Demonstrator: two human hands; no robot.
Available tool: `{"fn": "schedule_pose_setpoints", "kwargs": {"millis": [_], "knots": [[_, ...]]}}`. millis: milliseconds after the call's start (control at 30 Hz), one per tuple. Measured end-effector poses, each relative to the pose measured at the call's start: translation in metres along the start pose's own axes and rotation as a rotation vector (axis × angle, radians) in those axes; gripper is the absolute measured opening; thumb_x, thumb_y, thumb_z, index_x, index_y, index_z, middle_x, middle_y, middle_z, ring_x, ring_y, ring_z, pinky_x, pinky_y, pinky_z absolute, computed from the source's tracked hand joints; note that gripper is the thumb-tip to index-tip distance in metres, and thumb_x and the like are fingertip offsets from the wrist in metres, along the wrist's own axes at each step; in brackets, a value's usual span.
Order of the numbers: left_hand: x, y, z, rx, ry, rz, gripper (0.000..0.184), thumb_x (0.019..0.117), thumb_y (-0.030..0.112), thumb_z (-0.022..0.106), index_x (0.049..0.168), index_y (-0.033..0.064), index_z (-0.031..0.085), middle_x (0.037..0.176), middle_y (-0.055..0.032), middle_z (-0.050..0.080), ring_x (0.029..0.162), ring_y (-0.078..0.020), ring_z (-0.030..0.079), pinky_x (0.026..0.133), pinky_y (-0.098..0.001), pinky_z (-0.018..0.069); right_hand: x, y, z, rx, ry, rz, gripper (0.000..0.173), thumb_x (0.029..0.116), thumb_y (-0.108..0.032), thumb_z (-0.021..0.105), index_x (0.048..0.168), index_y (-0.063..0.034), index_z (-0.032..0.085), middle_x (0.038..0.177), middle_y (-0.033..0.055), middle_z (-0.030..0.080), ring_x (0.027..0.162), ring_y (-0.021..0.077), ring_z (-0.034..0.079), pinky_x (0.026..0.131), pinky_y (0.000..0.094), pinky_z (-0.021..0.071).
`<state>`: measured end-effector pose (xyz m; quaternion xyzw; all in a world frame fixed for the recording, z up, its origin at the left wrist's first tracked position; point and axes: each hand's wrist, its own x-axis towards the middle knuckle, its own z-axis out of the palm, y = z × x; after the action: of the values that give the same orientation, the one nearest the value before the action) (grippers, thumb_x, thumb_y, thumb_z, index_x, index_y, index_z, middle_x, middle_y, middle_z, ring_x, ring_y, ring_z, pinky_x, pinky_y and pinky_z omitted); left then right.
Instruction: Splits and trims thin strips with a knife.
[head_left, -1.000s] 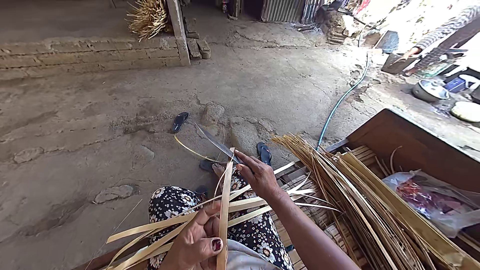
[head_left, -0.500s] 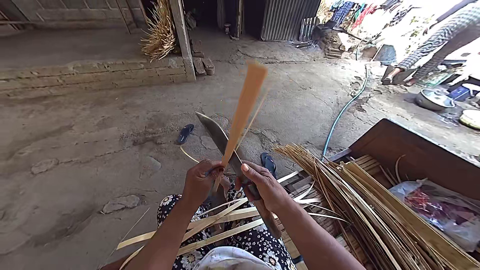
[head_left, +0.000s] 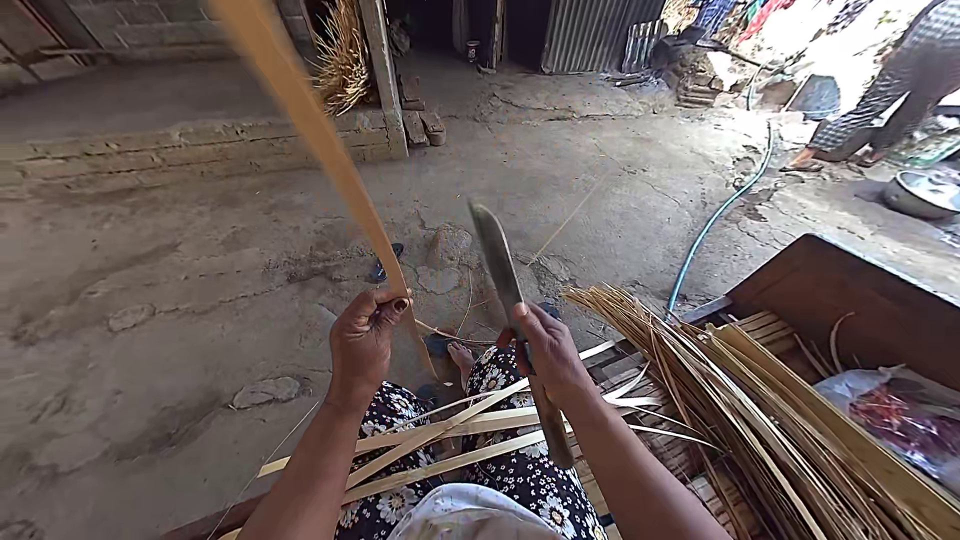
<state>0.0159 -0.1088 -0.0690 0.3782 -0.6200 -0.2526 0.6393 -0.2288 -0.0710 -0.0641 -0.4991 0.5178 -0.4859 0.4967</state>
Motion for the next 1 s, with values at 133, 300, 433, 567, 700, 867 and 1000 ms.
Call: {"fn": "schedule_pose_setpoints", "kwargs": {"millis": [133, 300, 433, 567, 700, 867, 1000], "knots": [[0.008, -0.007, 0.005, 0.097, 0.086, 0.007, 0.012, 0.0959, 0.006, 0.068, 0.107, 0.0007, 0.07, 0.1, -0.0019, 0.067, 0.083, -0.0056, 0.068, 0.076, -0.0223, 0.0607, -0.027, 0.001, 0.01, -0.487, -0.186, -0.14, 0.036, 0.1089, -0.031, 0.047, 0.13, -0.0074, 0.064, 0.085, 0.0021, 0.069, 0.059, 0.0107, 0.059, 0.057, 0.0321, 0.0523], [0.011, -0.004, 0.009, 0.123, 0.141, 0.021, 0.013, 0.0964, 0.009, 0.068, 0.108, 0.003, 0.071, 0.1, -0.0026, 0.067, 0.083, -0.0069, 0.069, 0.073, -0.024, 0.0619, -0.042, 0.013, 0.021, -0.737, -0.299, -0.104, 0.037, 0.1105, -0.03, 0.043, 0.138, -0.0106, 0.059, 0.09, 0.0091, 0.071, 0.08, 0.0258, 0.069, 0.077, 0.0487, 0.0558], [0.014, 0.001, 0.006, 0.09, 0.139, 0.046, 0.011, 0.0964, 0.007, 0.068, 0.107, 0.0042, 0.071, 0.1, -0.0007, 0.068, 0.081, -0.0065, 0.068, 0.073, -0.0234, 0.0611, -0.037, 0.02, 0.027, -0.879, -0.332, -0.019, 0.039, 0.1116, -0.029, 0.04, 0.142, -0.0123, 0.056, 0.095, 0.0143, 0.071, 0.09, 0.0332, 0.071, 0.081, 0.0536, 0.0552], [0.014, -0.001, 0.004, 0.095, 0.132, 0.069, 0.011, 0.0967, 0.007, 0.067, 0.107, 0.0033, 0.07, 0.1, -0.0007, 0.068, 0.083, -0.0059, 0.068, 0.075, -0.0228, 0.0608, -0.033, 0.02, 0.029, -0.876, -0.372, 0.043, 0.038, 0.112, -0.03, 0.039, 0.142, -0.0115, 0.056, 0.097, 0.0148, 0.071, 0.092, 0.0327, 0.071, 0.085, 0.0533, 0.0549], [0.012, -0.002, 0.005, 0.086, 0.144, 0.093, 0.011, 0.0963, 0.006, 0.067, 0.106, 0.0027, 0.071, 0.099, -0.0003, 0.069, 0.085, -0.006, 0.069, 0.076, -0.0237, 0.0613, -0.037, 0.019, 0.032, -0.821, -0.286, -0.122, 0.035, 0.1105, -0.029, 0.043, 0.131, -0.0074, 0.061, 0.086, 0.0129, 0.07, 0.08, 0.0303, 0.07, 0.075, 0.0503, 0.0568], [0.023, 0.018, -0.002, 0.023, 0.177, 0.148, 0.01, 0.0968, 0.007, 0.067, 0.106, 0.008, 0.07, 0.099, 0.0048, 0.069, 0.081, -0.0052, 0.069, 0.074, -0.0247, 0.0618, -0.021, 0.04, 0.033, -0.962, -0.466, 0.137, 0.034, 0.112, -0.03, 0.039, 0.128, -0.0072, 0.058, 0.1, 0.0181, 0.07, 0.098, 0.036, 0.07, 0.087, 0.0559, 0.0543], [0.031, 0.037, -0.015, 0.009, 0.187, 0.173, 0.013, 0.0986, 0.008, 0.065, 0.109, 0.0147, 0.068, 0.104, 0.0084, 0.071, 0.087, -0.006, 0.071, 0.078, -0.028, 0.0627, -0.018, 0.053, 0.036, -1.025, -0.478, 0.214, 0.033, 0.1118, -0.029, 0.038, 0.129, -0.0082, 0.057, 0.105, 0.0183, 0.071, 0.104, 0.0365, 0.07, 0.088, 0.0565, 0.0541]]}}
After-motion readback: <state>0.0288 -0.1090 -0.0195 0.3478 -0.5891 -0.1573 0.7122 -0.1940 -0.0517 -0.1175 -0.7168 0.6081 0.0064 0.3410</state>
